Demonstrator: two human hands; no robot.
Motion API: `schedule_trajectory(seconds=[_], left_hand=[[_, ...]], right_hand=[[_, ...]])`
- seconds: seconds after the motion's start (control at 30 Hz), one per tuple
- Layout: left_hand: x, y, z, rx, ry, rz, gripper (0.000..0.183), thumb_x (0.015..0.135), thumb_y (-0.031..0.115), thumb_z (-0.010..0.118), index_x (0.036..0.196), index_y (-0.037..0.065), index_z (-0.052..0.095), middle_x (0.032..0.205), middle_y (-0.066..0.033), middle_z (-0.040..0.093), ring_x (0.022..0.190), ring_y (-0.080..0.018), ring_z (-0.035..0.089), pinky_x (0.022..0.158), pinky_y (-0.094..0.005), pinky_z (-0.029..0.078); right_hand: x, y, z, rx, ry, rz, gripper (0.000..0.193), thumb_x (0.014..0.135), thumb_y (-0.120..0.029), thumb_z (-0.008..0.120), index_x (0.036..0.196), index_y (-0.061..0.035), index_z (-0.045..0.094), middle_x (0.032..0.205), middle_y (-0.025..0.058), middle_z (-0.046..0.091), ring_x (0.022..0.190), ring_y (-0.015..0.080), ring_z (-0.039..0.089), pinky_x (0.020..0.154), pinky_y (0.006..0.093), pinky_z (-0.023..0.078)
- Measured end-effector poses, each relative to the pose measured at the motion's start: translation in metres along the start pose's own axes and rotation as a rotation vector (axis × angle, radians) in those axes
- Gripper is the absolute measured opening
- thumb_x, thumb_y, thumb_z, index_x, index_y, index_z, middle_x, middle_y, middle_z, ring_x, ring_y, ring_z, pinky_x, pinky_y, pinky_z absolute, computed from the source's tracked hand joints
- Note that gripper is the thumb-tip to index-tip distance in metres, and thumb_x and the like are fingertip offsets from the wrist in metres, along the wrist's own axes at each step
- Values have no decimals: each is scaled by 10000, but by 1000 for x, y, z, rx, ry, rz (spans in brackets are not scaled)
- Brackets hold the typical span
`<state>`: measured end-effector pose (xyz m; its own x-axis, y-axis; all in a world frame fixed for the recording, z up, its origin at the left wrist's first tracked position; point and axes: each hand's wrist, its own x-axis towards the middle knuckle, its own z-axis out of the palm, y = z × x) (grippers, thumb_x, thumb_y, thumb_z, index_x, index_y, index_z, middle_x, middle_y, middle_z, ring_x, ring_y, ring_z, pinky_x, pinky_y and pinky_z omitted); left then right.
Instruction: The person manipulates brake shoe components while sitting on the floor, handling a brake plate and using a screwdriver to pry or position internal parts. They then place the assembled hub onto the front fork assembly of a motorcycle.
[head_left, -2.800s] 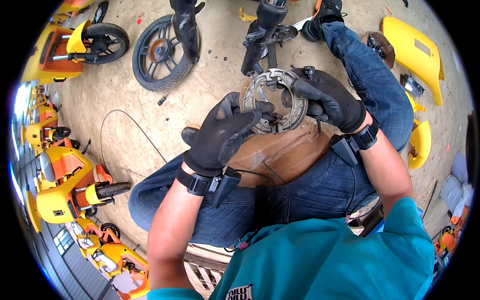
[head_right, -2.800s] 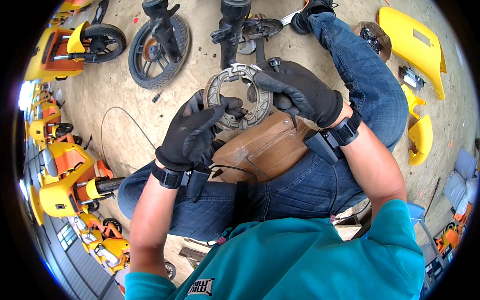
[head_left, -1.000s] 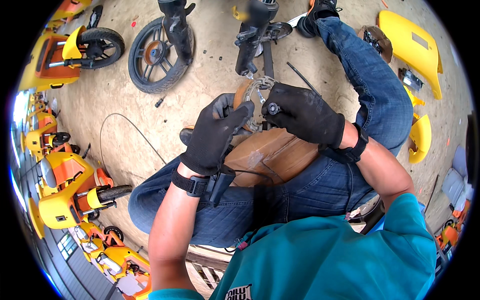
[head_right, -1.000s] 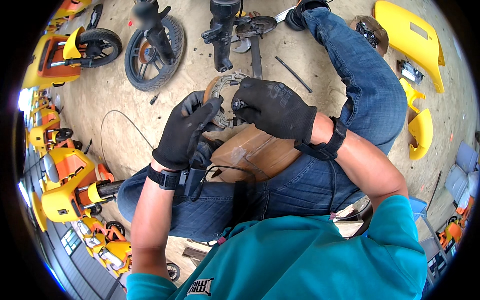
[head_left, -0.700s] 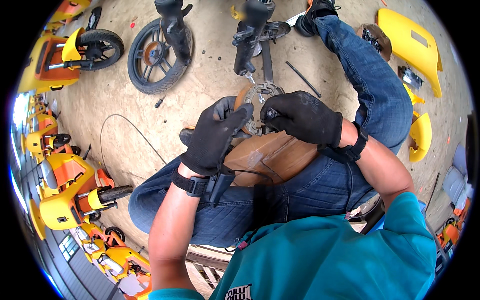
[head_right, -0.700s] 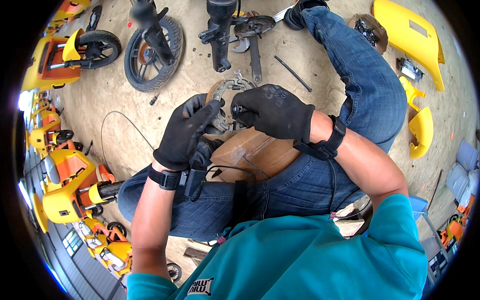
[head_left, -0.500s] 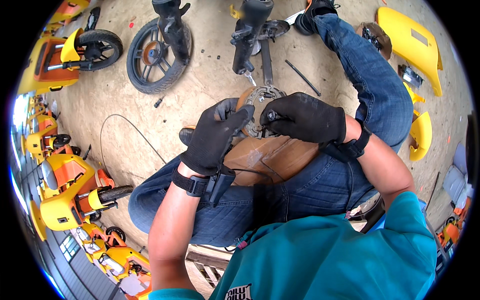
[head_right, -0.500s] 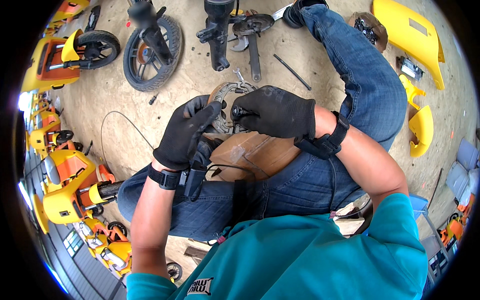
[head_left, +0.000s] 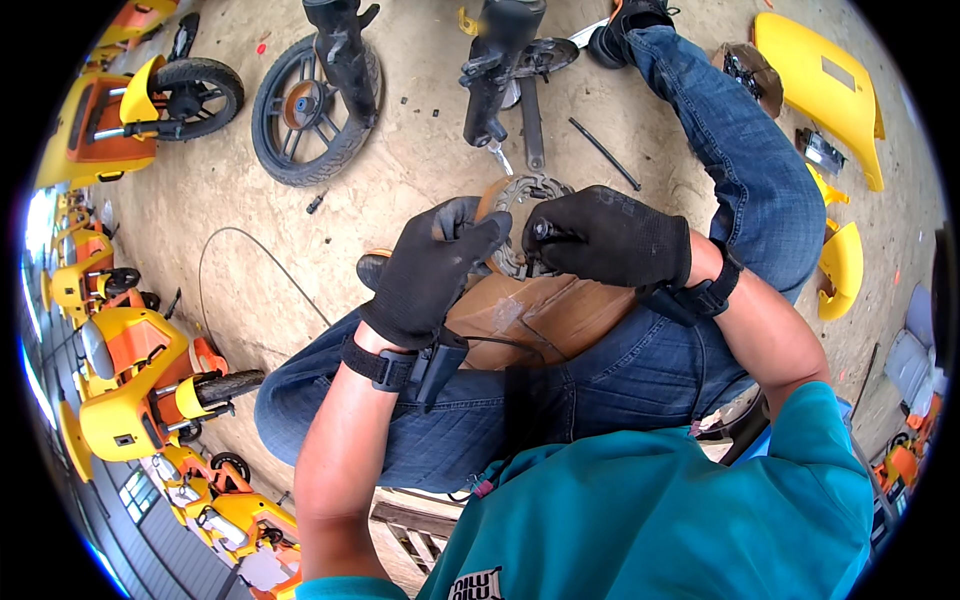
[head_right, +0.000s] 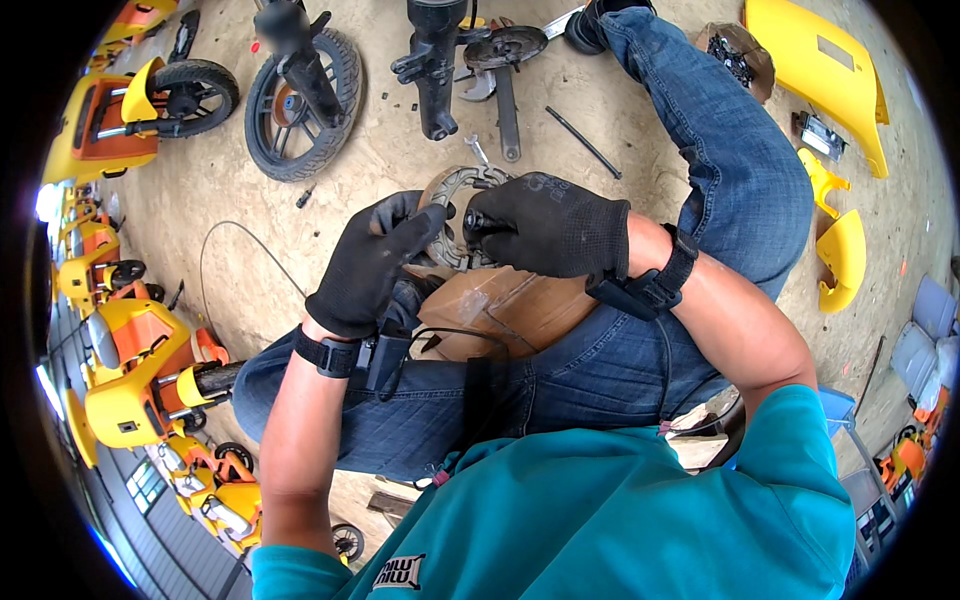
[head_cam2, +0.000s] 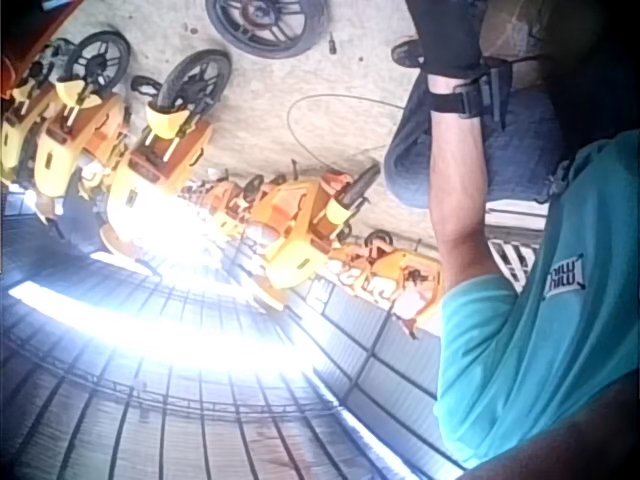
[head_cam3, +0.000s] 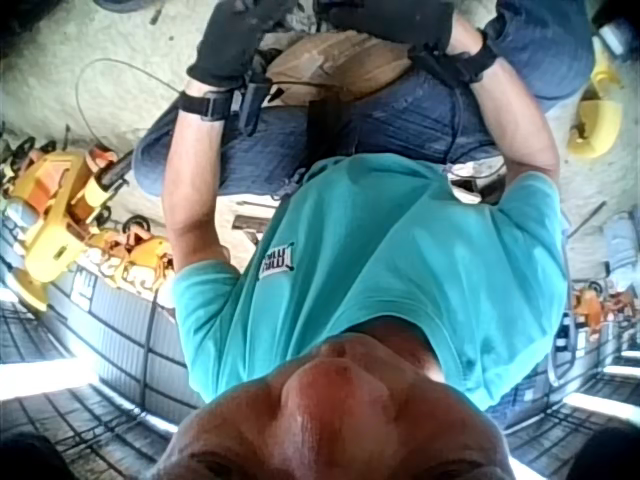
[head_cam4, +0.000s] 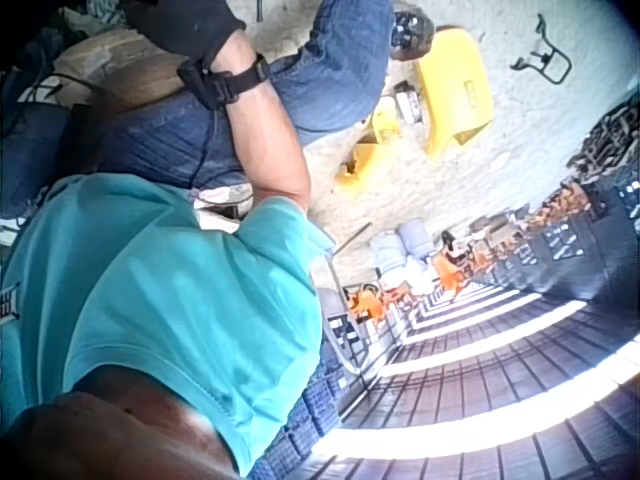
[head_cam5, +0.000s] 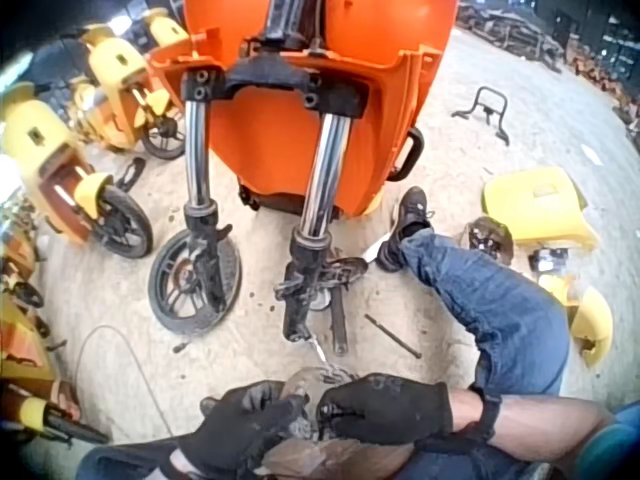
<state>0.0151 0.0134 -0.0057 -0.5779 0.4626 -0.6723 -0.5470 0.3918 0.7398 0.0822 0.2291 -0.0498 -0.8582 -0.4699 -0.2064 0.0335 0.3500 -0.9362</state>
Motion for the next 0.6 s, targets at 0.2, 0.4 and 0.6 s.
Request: schedule_trajectory(seconds=[0.2,0.4,0.6], left_hand=[[1,0,-1,201,-33,-11,269,964,240,636,1071,-3,676,844,11,639,769,-59,561,700,-228,453],[2,-1,-1,328,-72,34,277,968,230,622,1113,0,675,889,-3,664,819,-61,583,745,-229,472],[1,3,0,202,-37,-49,286,968,235,624,1126,1,668,882,-5,664,805,-60,588,728,-225,477]], right_hand=[[0,5,1,-29,-44,-5,186,884,-170,640,1010,-36,672,924,192,679,899,357,657,815,439,508],[-1,-1,2,-109,-66,39,148,891,-154,633,989,-47,665,910,191,672,883,360,656,810,438,507],[0,-5,6,-104,-68,76,137,901,-126,649,1012,-51,621,875,173,670,861,334,663,769,428,501]])
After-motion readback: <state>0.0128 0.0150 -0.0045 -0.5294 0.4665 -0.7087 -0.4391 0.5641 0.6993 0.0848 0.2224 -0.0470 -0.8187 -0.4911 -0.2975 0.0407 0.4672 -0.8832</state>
